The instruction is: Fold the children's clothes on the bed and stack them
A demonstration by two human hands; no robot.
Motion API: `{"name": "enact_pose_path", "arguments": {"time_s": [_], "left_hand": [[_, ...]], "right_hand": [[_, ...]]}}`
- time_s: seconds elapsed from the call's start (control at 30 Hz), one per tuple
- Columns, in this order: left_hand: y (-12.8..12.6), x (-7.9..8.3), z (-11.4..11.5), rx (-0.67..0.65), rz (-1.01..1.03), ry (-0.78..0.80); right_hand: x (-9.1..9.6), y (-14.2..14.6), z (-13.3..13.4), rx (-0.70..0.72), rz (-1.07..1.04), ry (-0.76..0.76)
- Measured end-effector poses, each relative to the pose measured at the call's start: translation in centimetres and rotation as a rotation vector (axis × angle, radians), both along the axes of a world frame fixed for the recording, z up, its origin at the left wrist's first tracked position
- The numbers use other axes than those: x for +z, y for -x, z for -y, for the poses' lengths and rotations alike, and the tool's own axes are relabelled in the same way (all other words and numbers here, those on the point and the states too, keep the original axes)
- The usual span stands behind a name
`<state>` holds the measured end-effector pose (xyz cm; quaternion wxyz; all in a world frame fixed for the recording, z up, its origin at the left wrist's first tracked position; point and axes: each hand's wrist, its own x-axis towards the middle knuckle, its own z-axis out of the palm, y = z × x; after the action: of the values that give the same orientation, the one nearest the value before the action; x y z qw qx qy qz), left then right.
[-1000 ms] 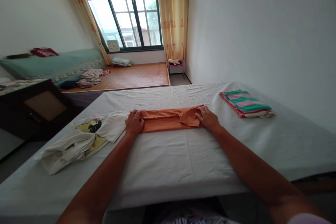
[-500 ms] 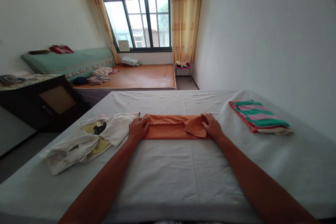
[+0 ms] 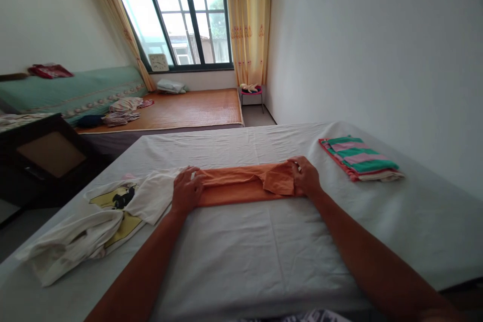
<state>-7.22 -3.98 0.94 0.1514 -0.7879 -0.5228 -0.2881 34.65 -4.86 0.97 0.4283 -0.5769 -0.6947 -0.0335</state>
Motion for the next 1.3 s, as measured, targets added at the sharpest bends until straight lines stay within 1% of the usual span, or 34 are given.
{"name": "enact_pose_path", "arguments": {"time_s": [0.07,0.13,0.2,0.27,0.33,0.37,0.43,0.5,0.57,0.6,0.67,0.7,0.77,0.8,0.87,0.93,1.03,1.1,1.13,1.2,1.23,1.3], "left_hand": [[-0.4,-0.1,0.1,-0.101,-0.014,0.071],[-0.7,-0.4,0.1,-0.160,-0.024,0.169],[-0.9,-0.6,0.1,-0.170,-0.023,0.231],[-0.9,-0.6,0.2,-0.165,-0.023,0.248],[-1.0,-0.5,0.3,-0.158,-0.024,0.240],[-1.0,-0.4,0.3,-0.154,-0.024,0.237],[-1.1,-0.2,0.4,-0.148,-0.022,0.233],[-1.2,-0.1,0.4,-0.144,-0.019,0.235],[-1.3,0.0,0.4,-0.146,-0.018,0.239],[-1.3,-0.1,0.4,-0.146,-0.019,0.241],[-1.3,-0.1,0.5,-0.137,-0.021,0.242],[-1.2,-0.1,0.5,-0.130,-0.023,0.242],[-1.2,-0.2,0.6,-0.118,-0.025,0.241],[-1.2,-0.2,0.6,-0.115,-0.024,0.241],[-1.1,-0.3,0.7,-0.115,-0.025,0.244],[-1.0,-0.5,0.6,-0.119,-0.026,0.251],[-0.8,-0.7,0.5,-0.122,-0.025,0.260],[-0.7,-0.7,0.4,-0.118,-0.020,0.264],[-0.6,-0.7,0.4,-0.111,-0.016,0.265],[-0.5,-0.5,0.5,-0.084,-0.008,0.264],[-0.4,-0.4,0.6,-0.066,-0.003,0.261],[-0.1,-0.2,0.7,-0.039,0.005,0.255]], "right_hand": [[0.0,0.4,0.3,0.041,0.094,0.062],[-0.5,0.4,0.3,0.047,0.195,0.186],[-1.1,-0.4,-0.1,-0.023,0.238,0.290],[-1.6,-1.6,-0.7,-0.112,0.223,0.346],[-1.7,-2.7,-1.1,-0.149,0.187,0.342],[-1.6,-3.0,-1.1,-0.149,0.176,0.312],[-1.3,-3.0,-1.0,-0.122,0.183,0.214],[-1.2,-2.4,-0.7,-0.057,0.236,0.150],[-1.4,-1.6,-0.5,0.009,0.304,0.192],[-1.7,-1.3,-0.4,0.011,0.326,0.240],[-2.2,-0.9,-0.5,-0.042,0.339,0.330],[-2.3,-0.9,-0.5,-0.081,0.333,0.350],[-2.0,-0.7,-0.4,-0.134,0.320,0.318],[-1.7,-0.5,-0.2,-0.129,0.320,0.274],[-0.8,0.3,0.5,-0.055,0.334,0.177],[0.1,1.7,1.6,0.118,0.359,0.145],[0.7,3.5,2.9,0.435,0.366,0.255],[0.8,4.0,3.3,0.556,0.323,0.334],[0.8,4.0,3.3,0.571,0.289,0.358],[0.7,3.5,3.1,0.542,0.212,0.387],[0.7,3.2,2.9,0.495,0.174,0.398],[0.4,2.2,2.3,0.334,0.110,0.391]]}}
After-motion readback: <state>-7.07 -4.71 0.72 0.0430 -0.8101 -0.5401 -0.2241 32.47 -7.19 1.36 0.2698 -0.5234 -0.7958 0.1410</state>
